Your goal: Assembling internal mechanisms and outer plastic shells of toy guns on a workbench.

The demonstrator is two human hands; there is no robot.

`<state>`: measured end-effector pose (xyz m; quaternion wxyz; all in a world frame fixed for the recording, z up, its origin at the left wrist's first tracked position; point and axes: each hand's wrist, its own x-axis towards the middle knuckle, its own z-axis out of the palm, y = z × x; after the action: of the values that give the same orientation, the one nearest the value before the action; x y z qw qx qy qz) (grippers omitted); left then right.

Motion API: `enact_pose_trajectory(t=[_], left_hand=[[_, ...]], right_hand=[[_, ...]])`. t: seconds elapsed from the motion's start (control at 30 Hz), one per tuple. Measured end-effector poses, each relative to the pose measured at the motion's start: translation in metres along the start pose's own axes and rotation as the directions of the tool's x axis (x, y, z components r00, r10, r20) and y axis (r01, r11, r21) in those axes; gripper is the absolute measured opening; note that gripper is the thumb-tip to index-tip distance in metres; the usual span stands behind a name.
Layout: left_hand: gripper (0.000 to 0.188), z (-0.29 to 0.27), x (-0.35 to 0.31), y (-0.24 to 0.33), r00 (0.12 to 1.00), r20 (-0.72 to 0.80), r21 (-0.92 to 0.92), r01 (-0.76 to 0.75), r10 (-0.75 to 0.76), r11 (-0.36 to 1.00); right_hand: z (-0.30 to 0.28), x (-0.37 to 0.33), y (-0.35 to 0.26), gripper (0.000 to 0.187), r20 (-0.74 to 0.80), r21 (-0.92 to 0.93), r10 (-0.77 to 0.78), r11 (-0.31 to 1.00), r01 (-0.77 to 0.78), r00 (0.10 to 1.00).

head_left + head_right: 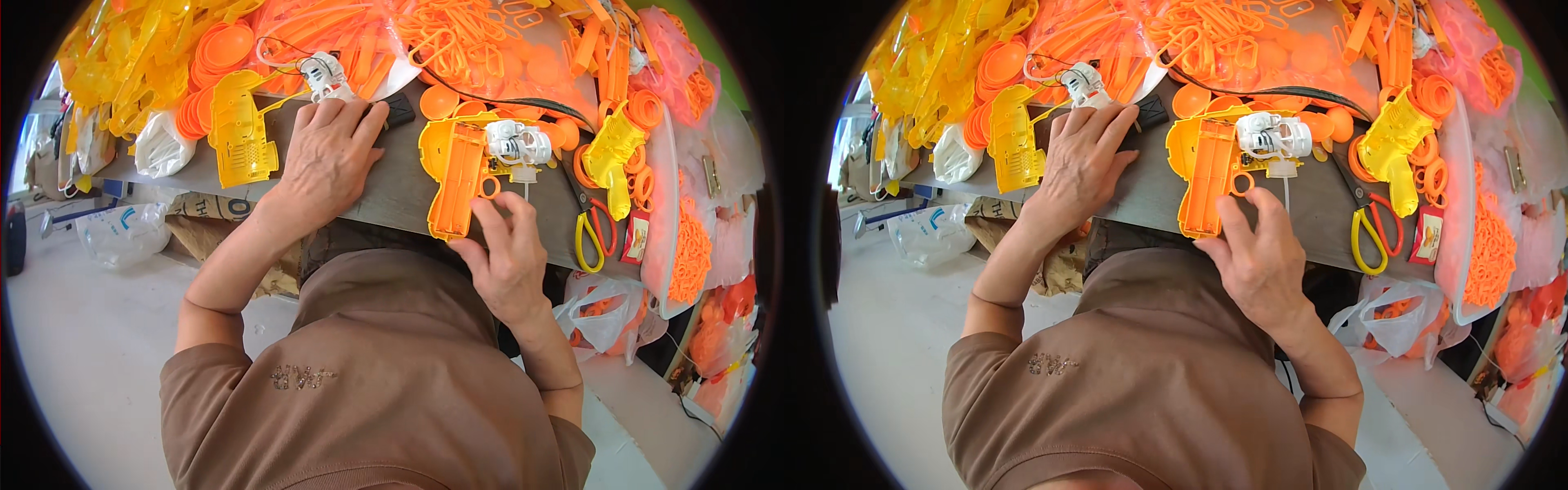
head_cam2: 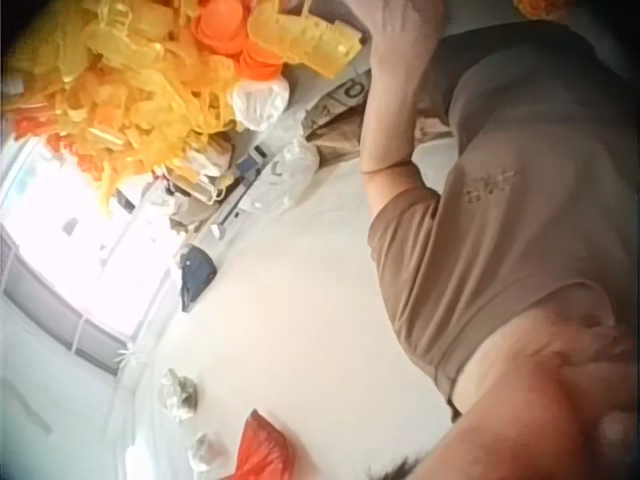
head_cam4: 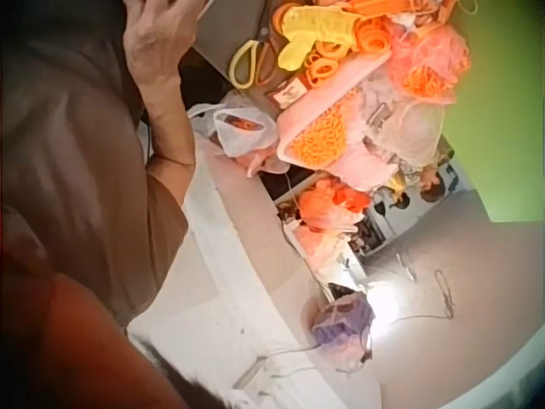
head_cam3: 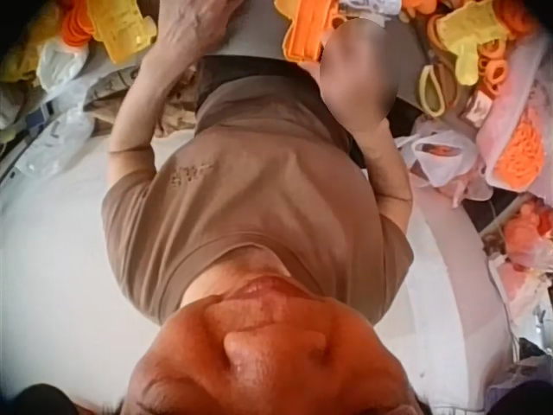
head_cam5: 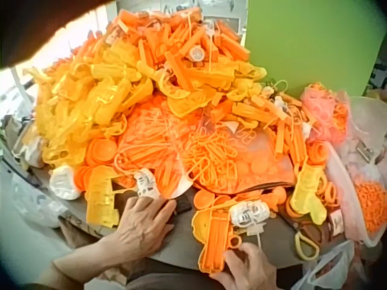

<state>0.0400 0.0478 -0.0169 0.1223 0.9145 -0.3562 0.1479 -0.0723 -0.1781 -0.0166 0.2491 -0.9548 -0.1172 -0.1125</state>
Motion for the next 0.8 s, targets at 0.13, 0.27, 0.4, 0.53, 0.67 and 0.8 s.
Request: enact_pose_trajectory(t=[0.13,0.27,0.4,0.53,0.67,0.8], left_hand=[[0.047,-0.001,0.006,-0.001,0.997,0.068,0.038,0.041,-0.044,0.998],[0.043,-0.007,0.009,-0.010,0.998,-0.050,-0.226,0.025,-0.037,0.974],[0.050,-0.023,0.014,0.010,0.871,0.011,-0.953,0.159,-0.491,0.259],[0.048,-0.017,0.037,0.018,0.892,0.270,-0.943,0.170,-0.363,-0.285],[0.026,0.008,0.064,0.026,0.858,0.326,-0.906,0.163,-0.397,-0.390],[0.023,0.016,0.084,0.032,0.876,0.168,-0.982,0.111,-0.451,-0.151]], right_hand=[[0.005,0.000,-0.001,0.060,0.016,-0.059,-0.039,0.997,0.040,0.999],[0.008,0.001,-0.004,0.062,0.059,-0.061,-0.038,0.997,0.041,0.998],[0.014,0.003,-0.003,0.061,0.099,-0.068,-0.027,0.997,0.034,0.995],[0.020,0.001,-0.001,0.057,0.060,-0.090,-0.091,0.991,0.096,0.994],[0.022,0.001,0.001,0.055,0.062,-0.091,-0.142,0.985,0.147,0.988],[0.021,0.000,0.004,0.055,0.052,-0.089,-0.155,0.983,0.159,0.987]])
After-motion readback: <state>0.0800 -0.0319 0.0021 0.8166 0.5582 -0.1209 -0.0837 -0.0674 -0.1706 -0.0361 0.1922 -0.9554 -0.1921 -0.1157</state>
